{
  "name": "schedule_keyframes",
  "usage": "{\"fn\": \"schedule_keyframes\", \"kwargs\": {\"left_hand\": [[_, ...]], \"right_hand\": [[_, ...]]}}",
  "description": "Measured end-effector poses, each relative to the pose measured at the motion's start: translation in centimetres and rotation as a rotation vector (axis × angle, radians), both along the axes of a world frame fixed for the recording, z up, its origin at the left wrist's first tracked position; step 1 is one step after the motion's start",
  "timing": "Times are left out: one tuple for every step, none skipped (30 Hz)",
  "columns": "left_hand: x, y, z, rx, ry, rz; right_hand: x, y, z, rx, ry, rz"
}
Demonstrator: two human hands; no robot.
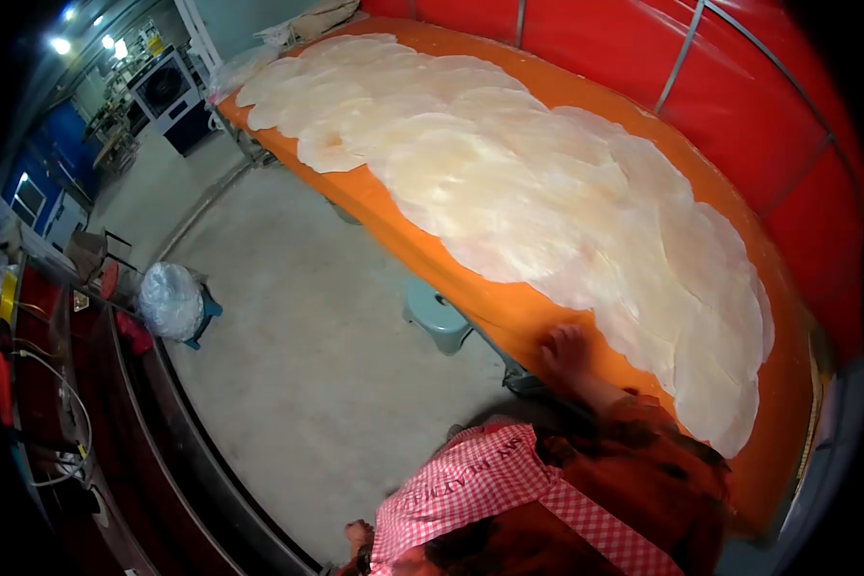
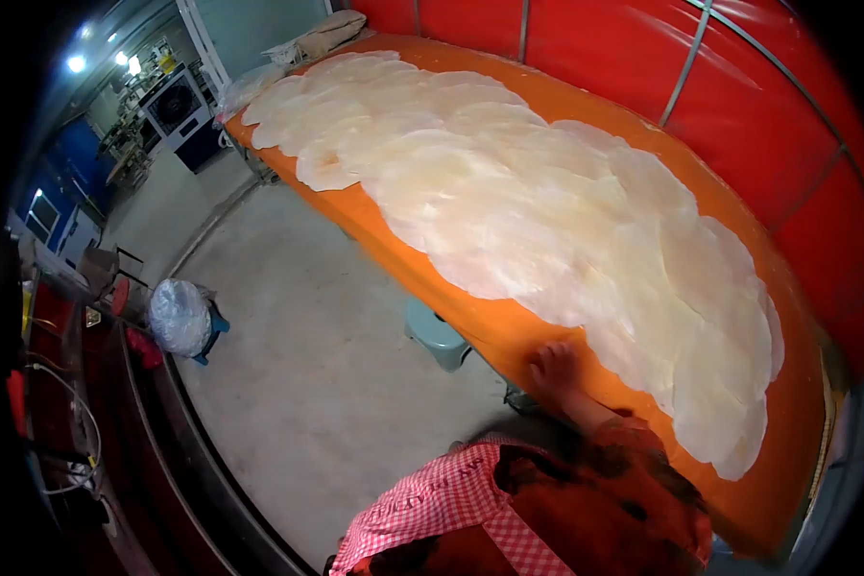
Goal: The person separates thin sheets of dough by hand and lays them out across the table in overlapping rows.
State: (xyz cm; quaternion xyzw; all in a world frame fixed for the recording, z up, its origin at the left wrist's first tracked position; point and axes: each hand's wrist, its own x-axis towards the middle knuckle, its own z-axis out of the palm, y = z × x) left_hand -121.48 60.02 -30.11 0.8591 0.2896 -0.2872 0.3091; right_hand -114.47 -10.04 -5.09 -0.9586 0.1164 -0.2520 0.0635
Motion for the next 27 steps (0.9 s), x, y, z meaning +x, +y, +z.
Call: {"fn": "schedule_keyframes", "kwargs": {"left_hand": [[0.4, -0.6, -0.1, -0.048, 0.004, 0.031], [1.1, -2.4, 0.0, -0.123, 0.0, 0.06], [2.1, -4.6, -0.4, -0.211, -0.006, 0.079], [3.6, -7.0, -0.8, -0.313, -0.022, 0.091], [5.3, -9.4, -1.0, -0.419, -0.043, 0.09], [7.1, -11.8, -0.8, -0.526, -0.064, 0.085], [9.2, -13.8, -0.1, -0.631, -0.088, 0.07], [11.5, -15.5, 0.5, -0.727, -0.114, 0.043], [14.0, -16.7, 0.8, -0.809, -0.138, 0.007], [16.8, -17.7, 1.2, -0.88, -0.158, -0.041], [19.8, -18.2, 1.1, -0.864, -0.155, -0.094], [22.9, -18.8, 0.7, -0.83, -0.148, -0.151], [26.7, -19.1, -0.1, -0.749, -0.108, -0.197], [30.5, -19.5, -0.7, -0.67, -0.067, -0.246], [35.6, -18.6, -1.2, -0.576, -0.03, -0.303], [40.2, -18.0, -1.3, -0.548, 0.061, -0.277], [43.9, -17.5, -1.5, -0.523, 0.161, -0.239], [48.4, -16.4, -2.4, -0.395, 0.123, -0.628], [53.2, -16.0, -3.6, -0.229, 0.061, -0.963], [58.0, -15.7, -4.2, -0.041, -0.047, -1.275], [62.7, -16.7, -4.2, 0.181, -0.181, -1.521], [66.9, -17.4, -3.3, 0.147, -0.334, -1.402], [71.4, -17.6, -5.3, 0.08, -0.44, -1.197], [75.3, -19.6, -3.3, 0.113, -0.555, -1.243], [78.0, -22.7, 2.7, -0.005, -0.45, -1.096], [81.2, -23.9, 2.1, -0.261, -0.484, -0.814], [85.5, -24.9, -0.3, -0.408, -0.607, -0.676]], "right_hand": [[-0.3, 0.3, -0.3, -0.02, 0.005, -0.016], [-0.4, 0.4, -0.5, 0.022, 0.055, -0.027], [-0.3, 0.3, -0.5, 0.058, 0.101, -0.037], [0.0, 0.0, -0.4, 0.091, 0.143, -0.046], [0.4, 0.0, -0.1, 0.099, 0.176, -0.053], [0.6, -0.1, 0.2, 0.104, 0.211, -0.059], [0.7, -0.1, 0.1, 0.11, 0.247, -0.065], [0.7, -0.3, -0.5, 0.08, 0.222, -0.066], [0.5, -0.4, -1.2, 0.05, 0.193, -0.069], [0.5, -0.6, -2.0, 0.02, 0.163, -0.073], [0.5, -0.7, -2.2, 0.002, 0.181, -0.071], [0.7, -0.5, -1.7, -0.017, 0.198, -0.069], [1.5, -0.3, -0.6, -0.031, 0.137, -0.048], [2.2, 0.1, 0.2, -0.04, 0.075, -0.028], [2.7, 0.7, -0.2, 0.005, 0.126, -0.072], [2.5, 0.7, -0.7, 0.046, 0.182, -0.114], [2.1, 0.5, -0.8, 0.083, 0.25, -0.149], [1.8, 1.2, -1.1, 0.095, 0.267, -0.226], [1.8, 2.1, -1.7, 0.106, 0.281, -0.307], [2.8, 2.3, -1.8, 0.107, 0.286, -0.389], [4.3, 2.9, -1.1, 0.101, 0.262, -0.467], [5.7, 4.0, 0.0, 0.095, 0.243, -0.544], [6.9, 4.8, 0.8, 0.087, 0.225, -0.618], [7.1, 4.7, 0.2, 0.067, 0.245, -0.662], [7.0, 4.6, -1.0, 0.018, 0.251, -0.721], [6.7, 4.5, -2.6, -0.037, 0.251, -0.779], [6.4, 4.1, -3.6, -0.094, 0.243, -0.835]]}}
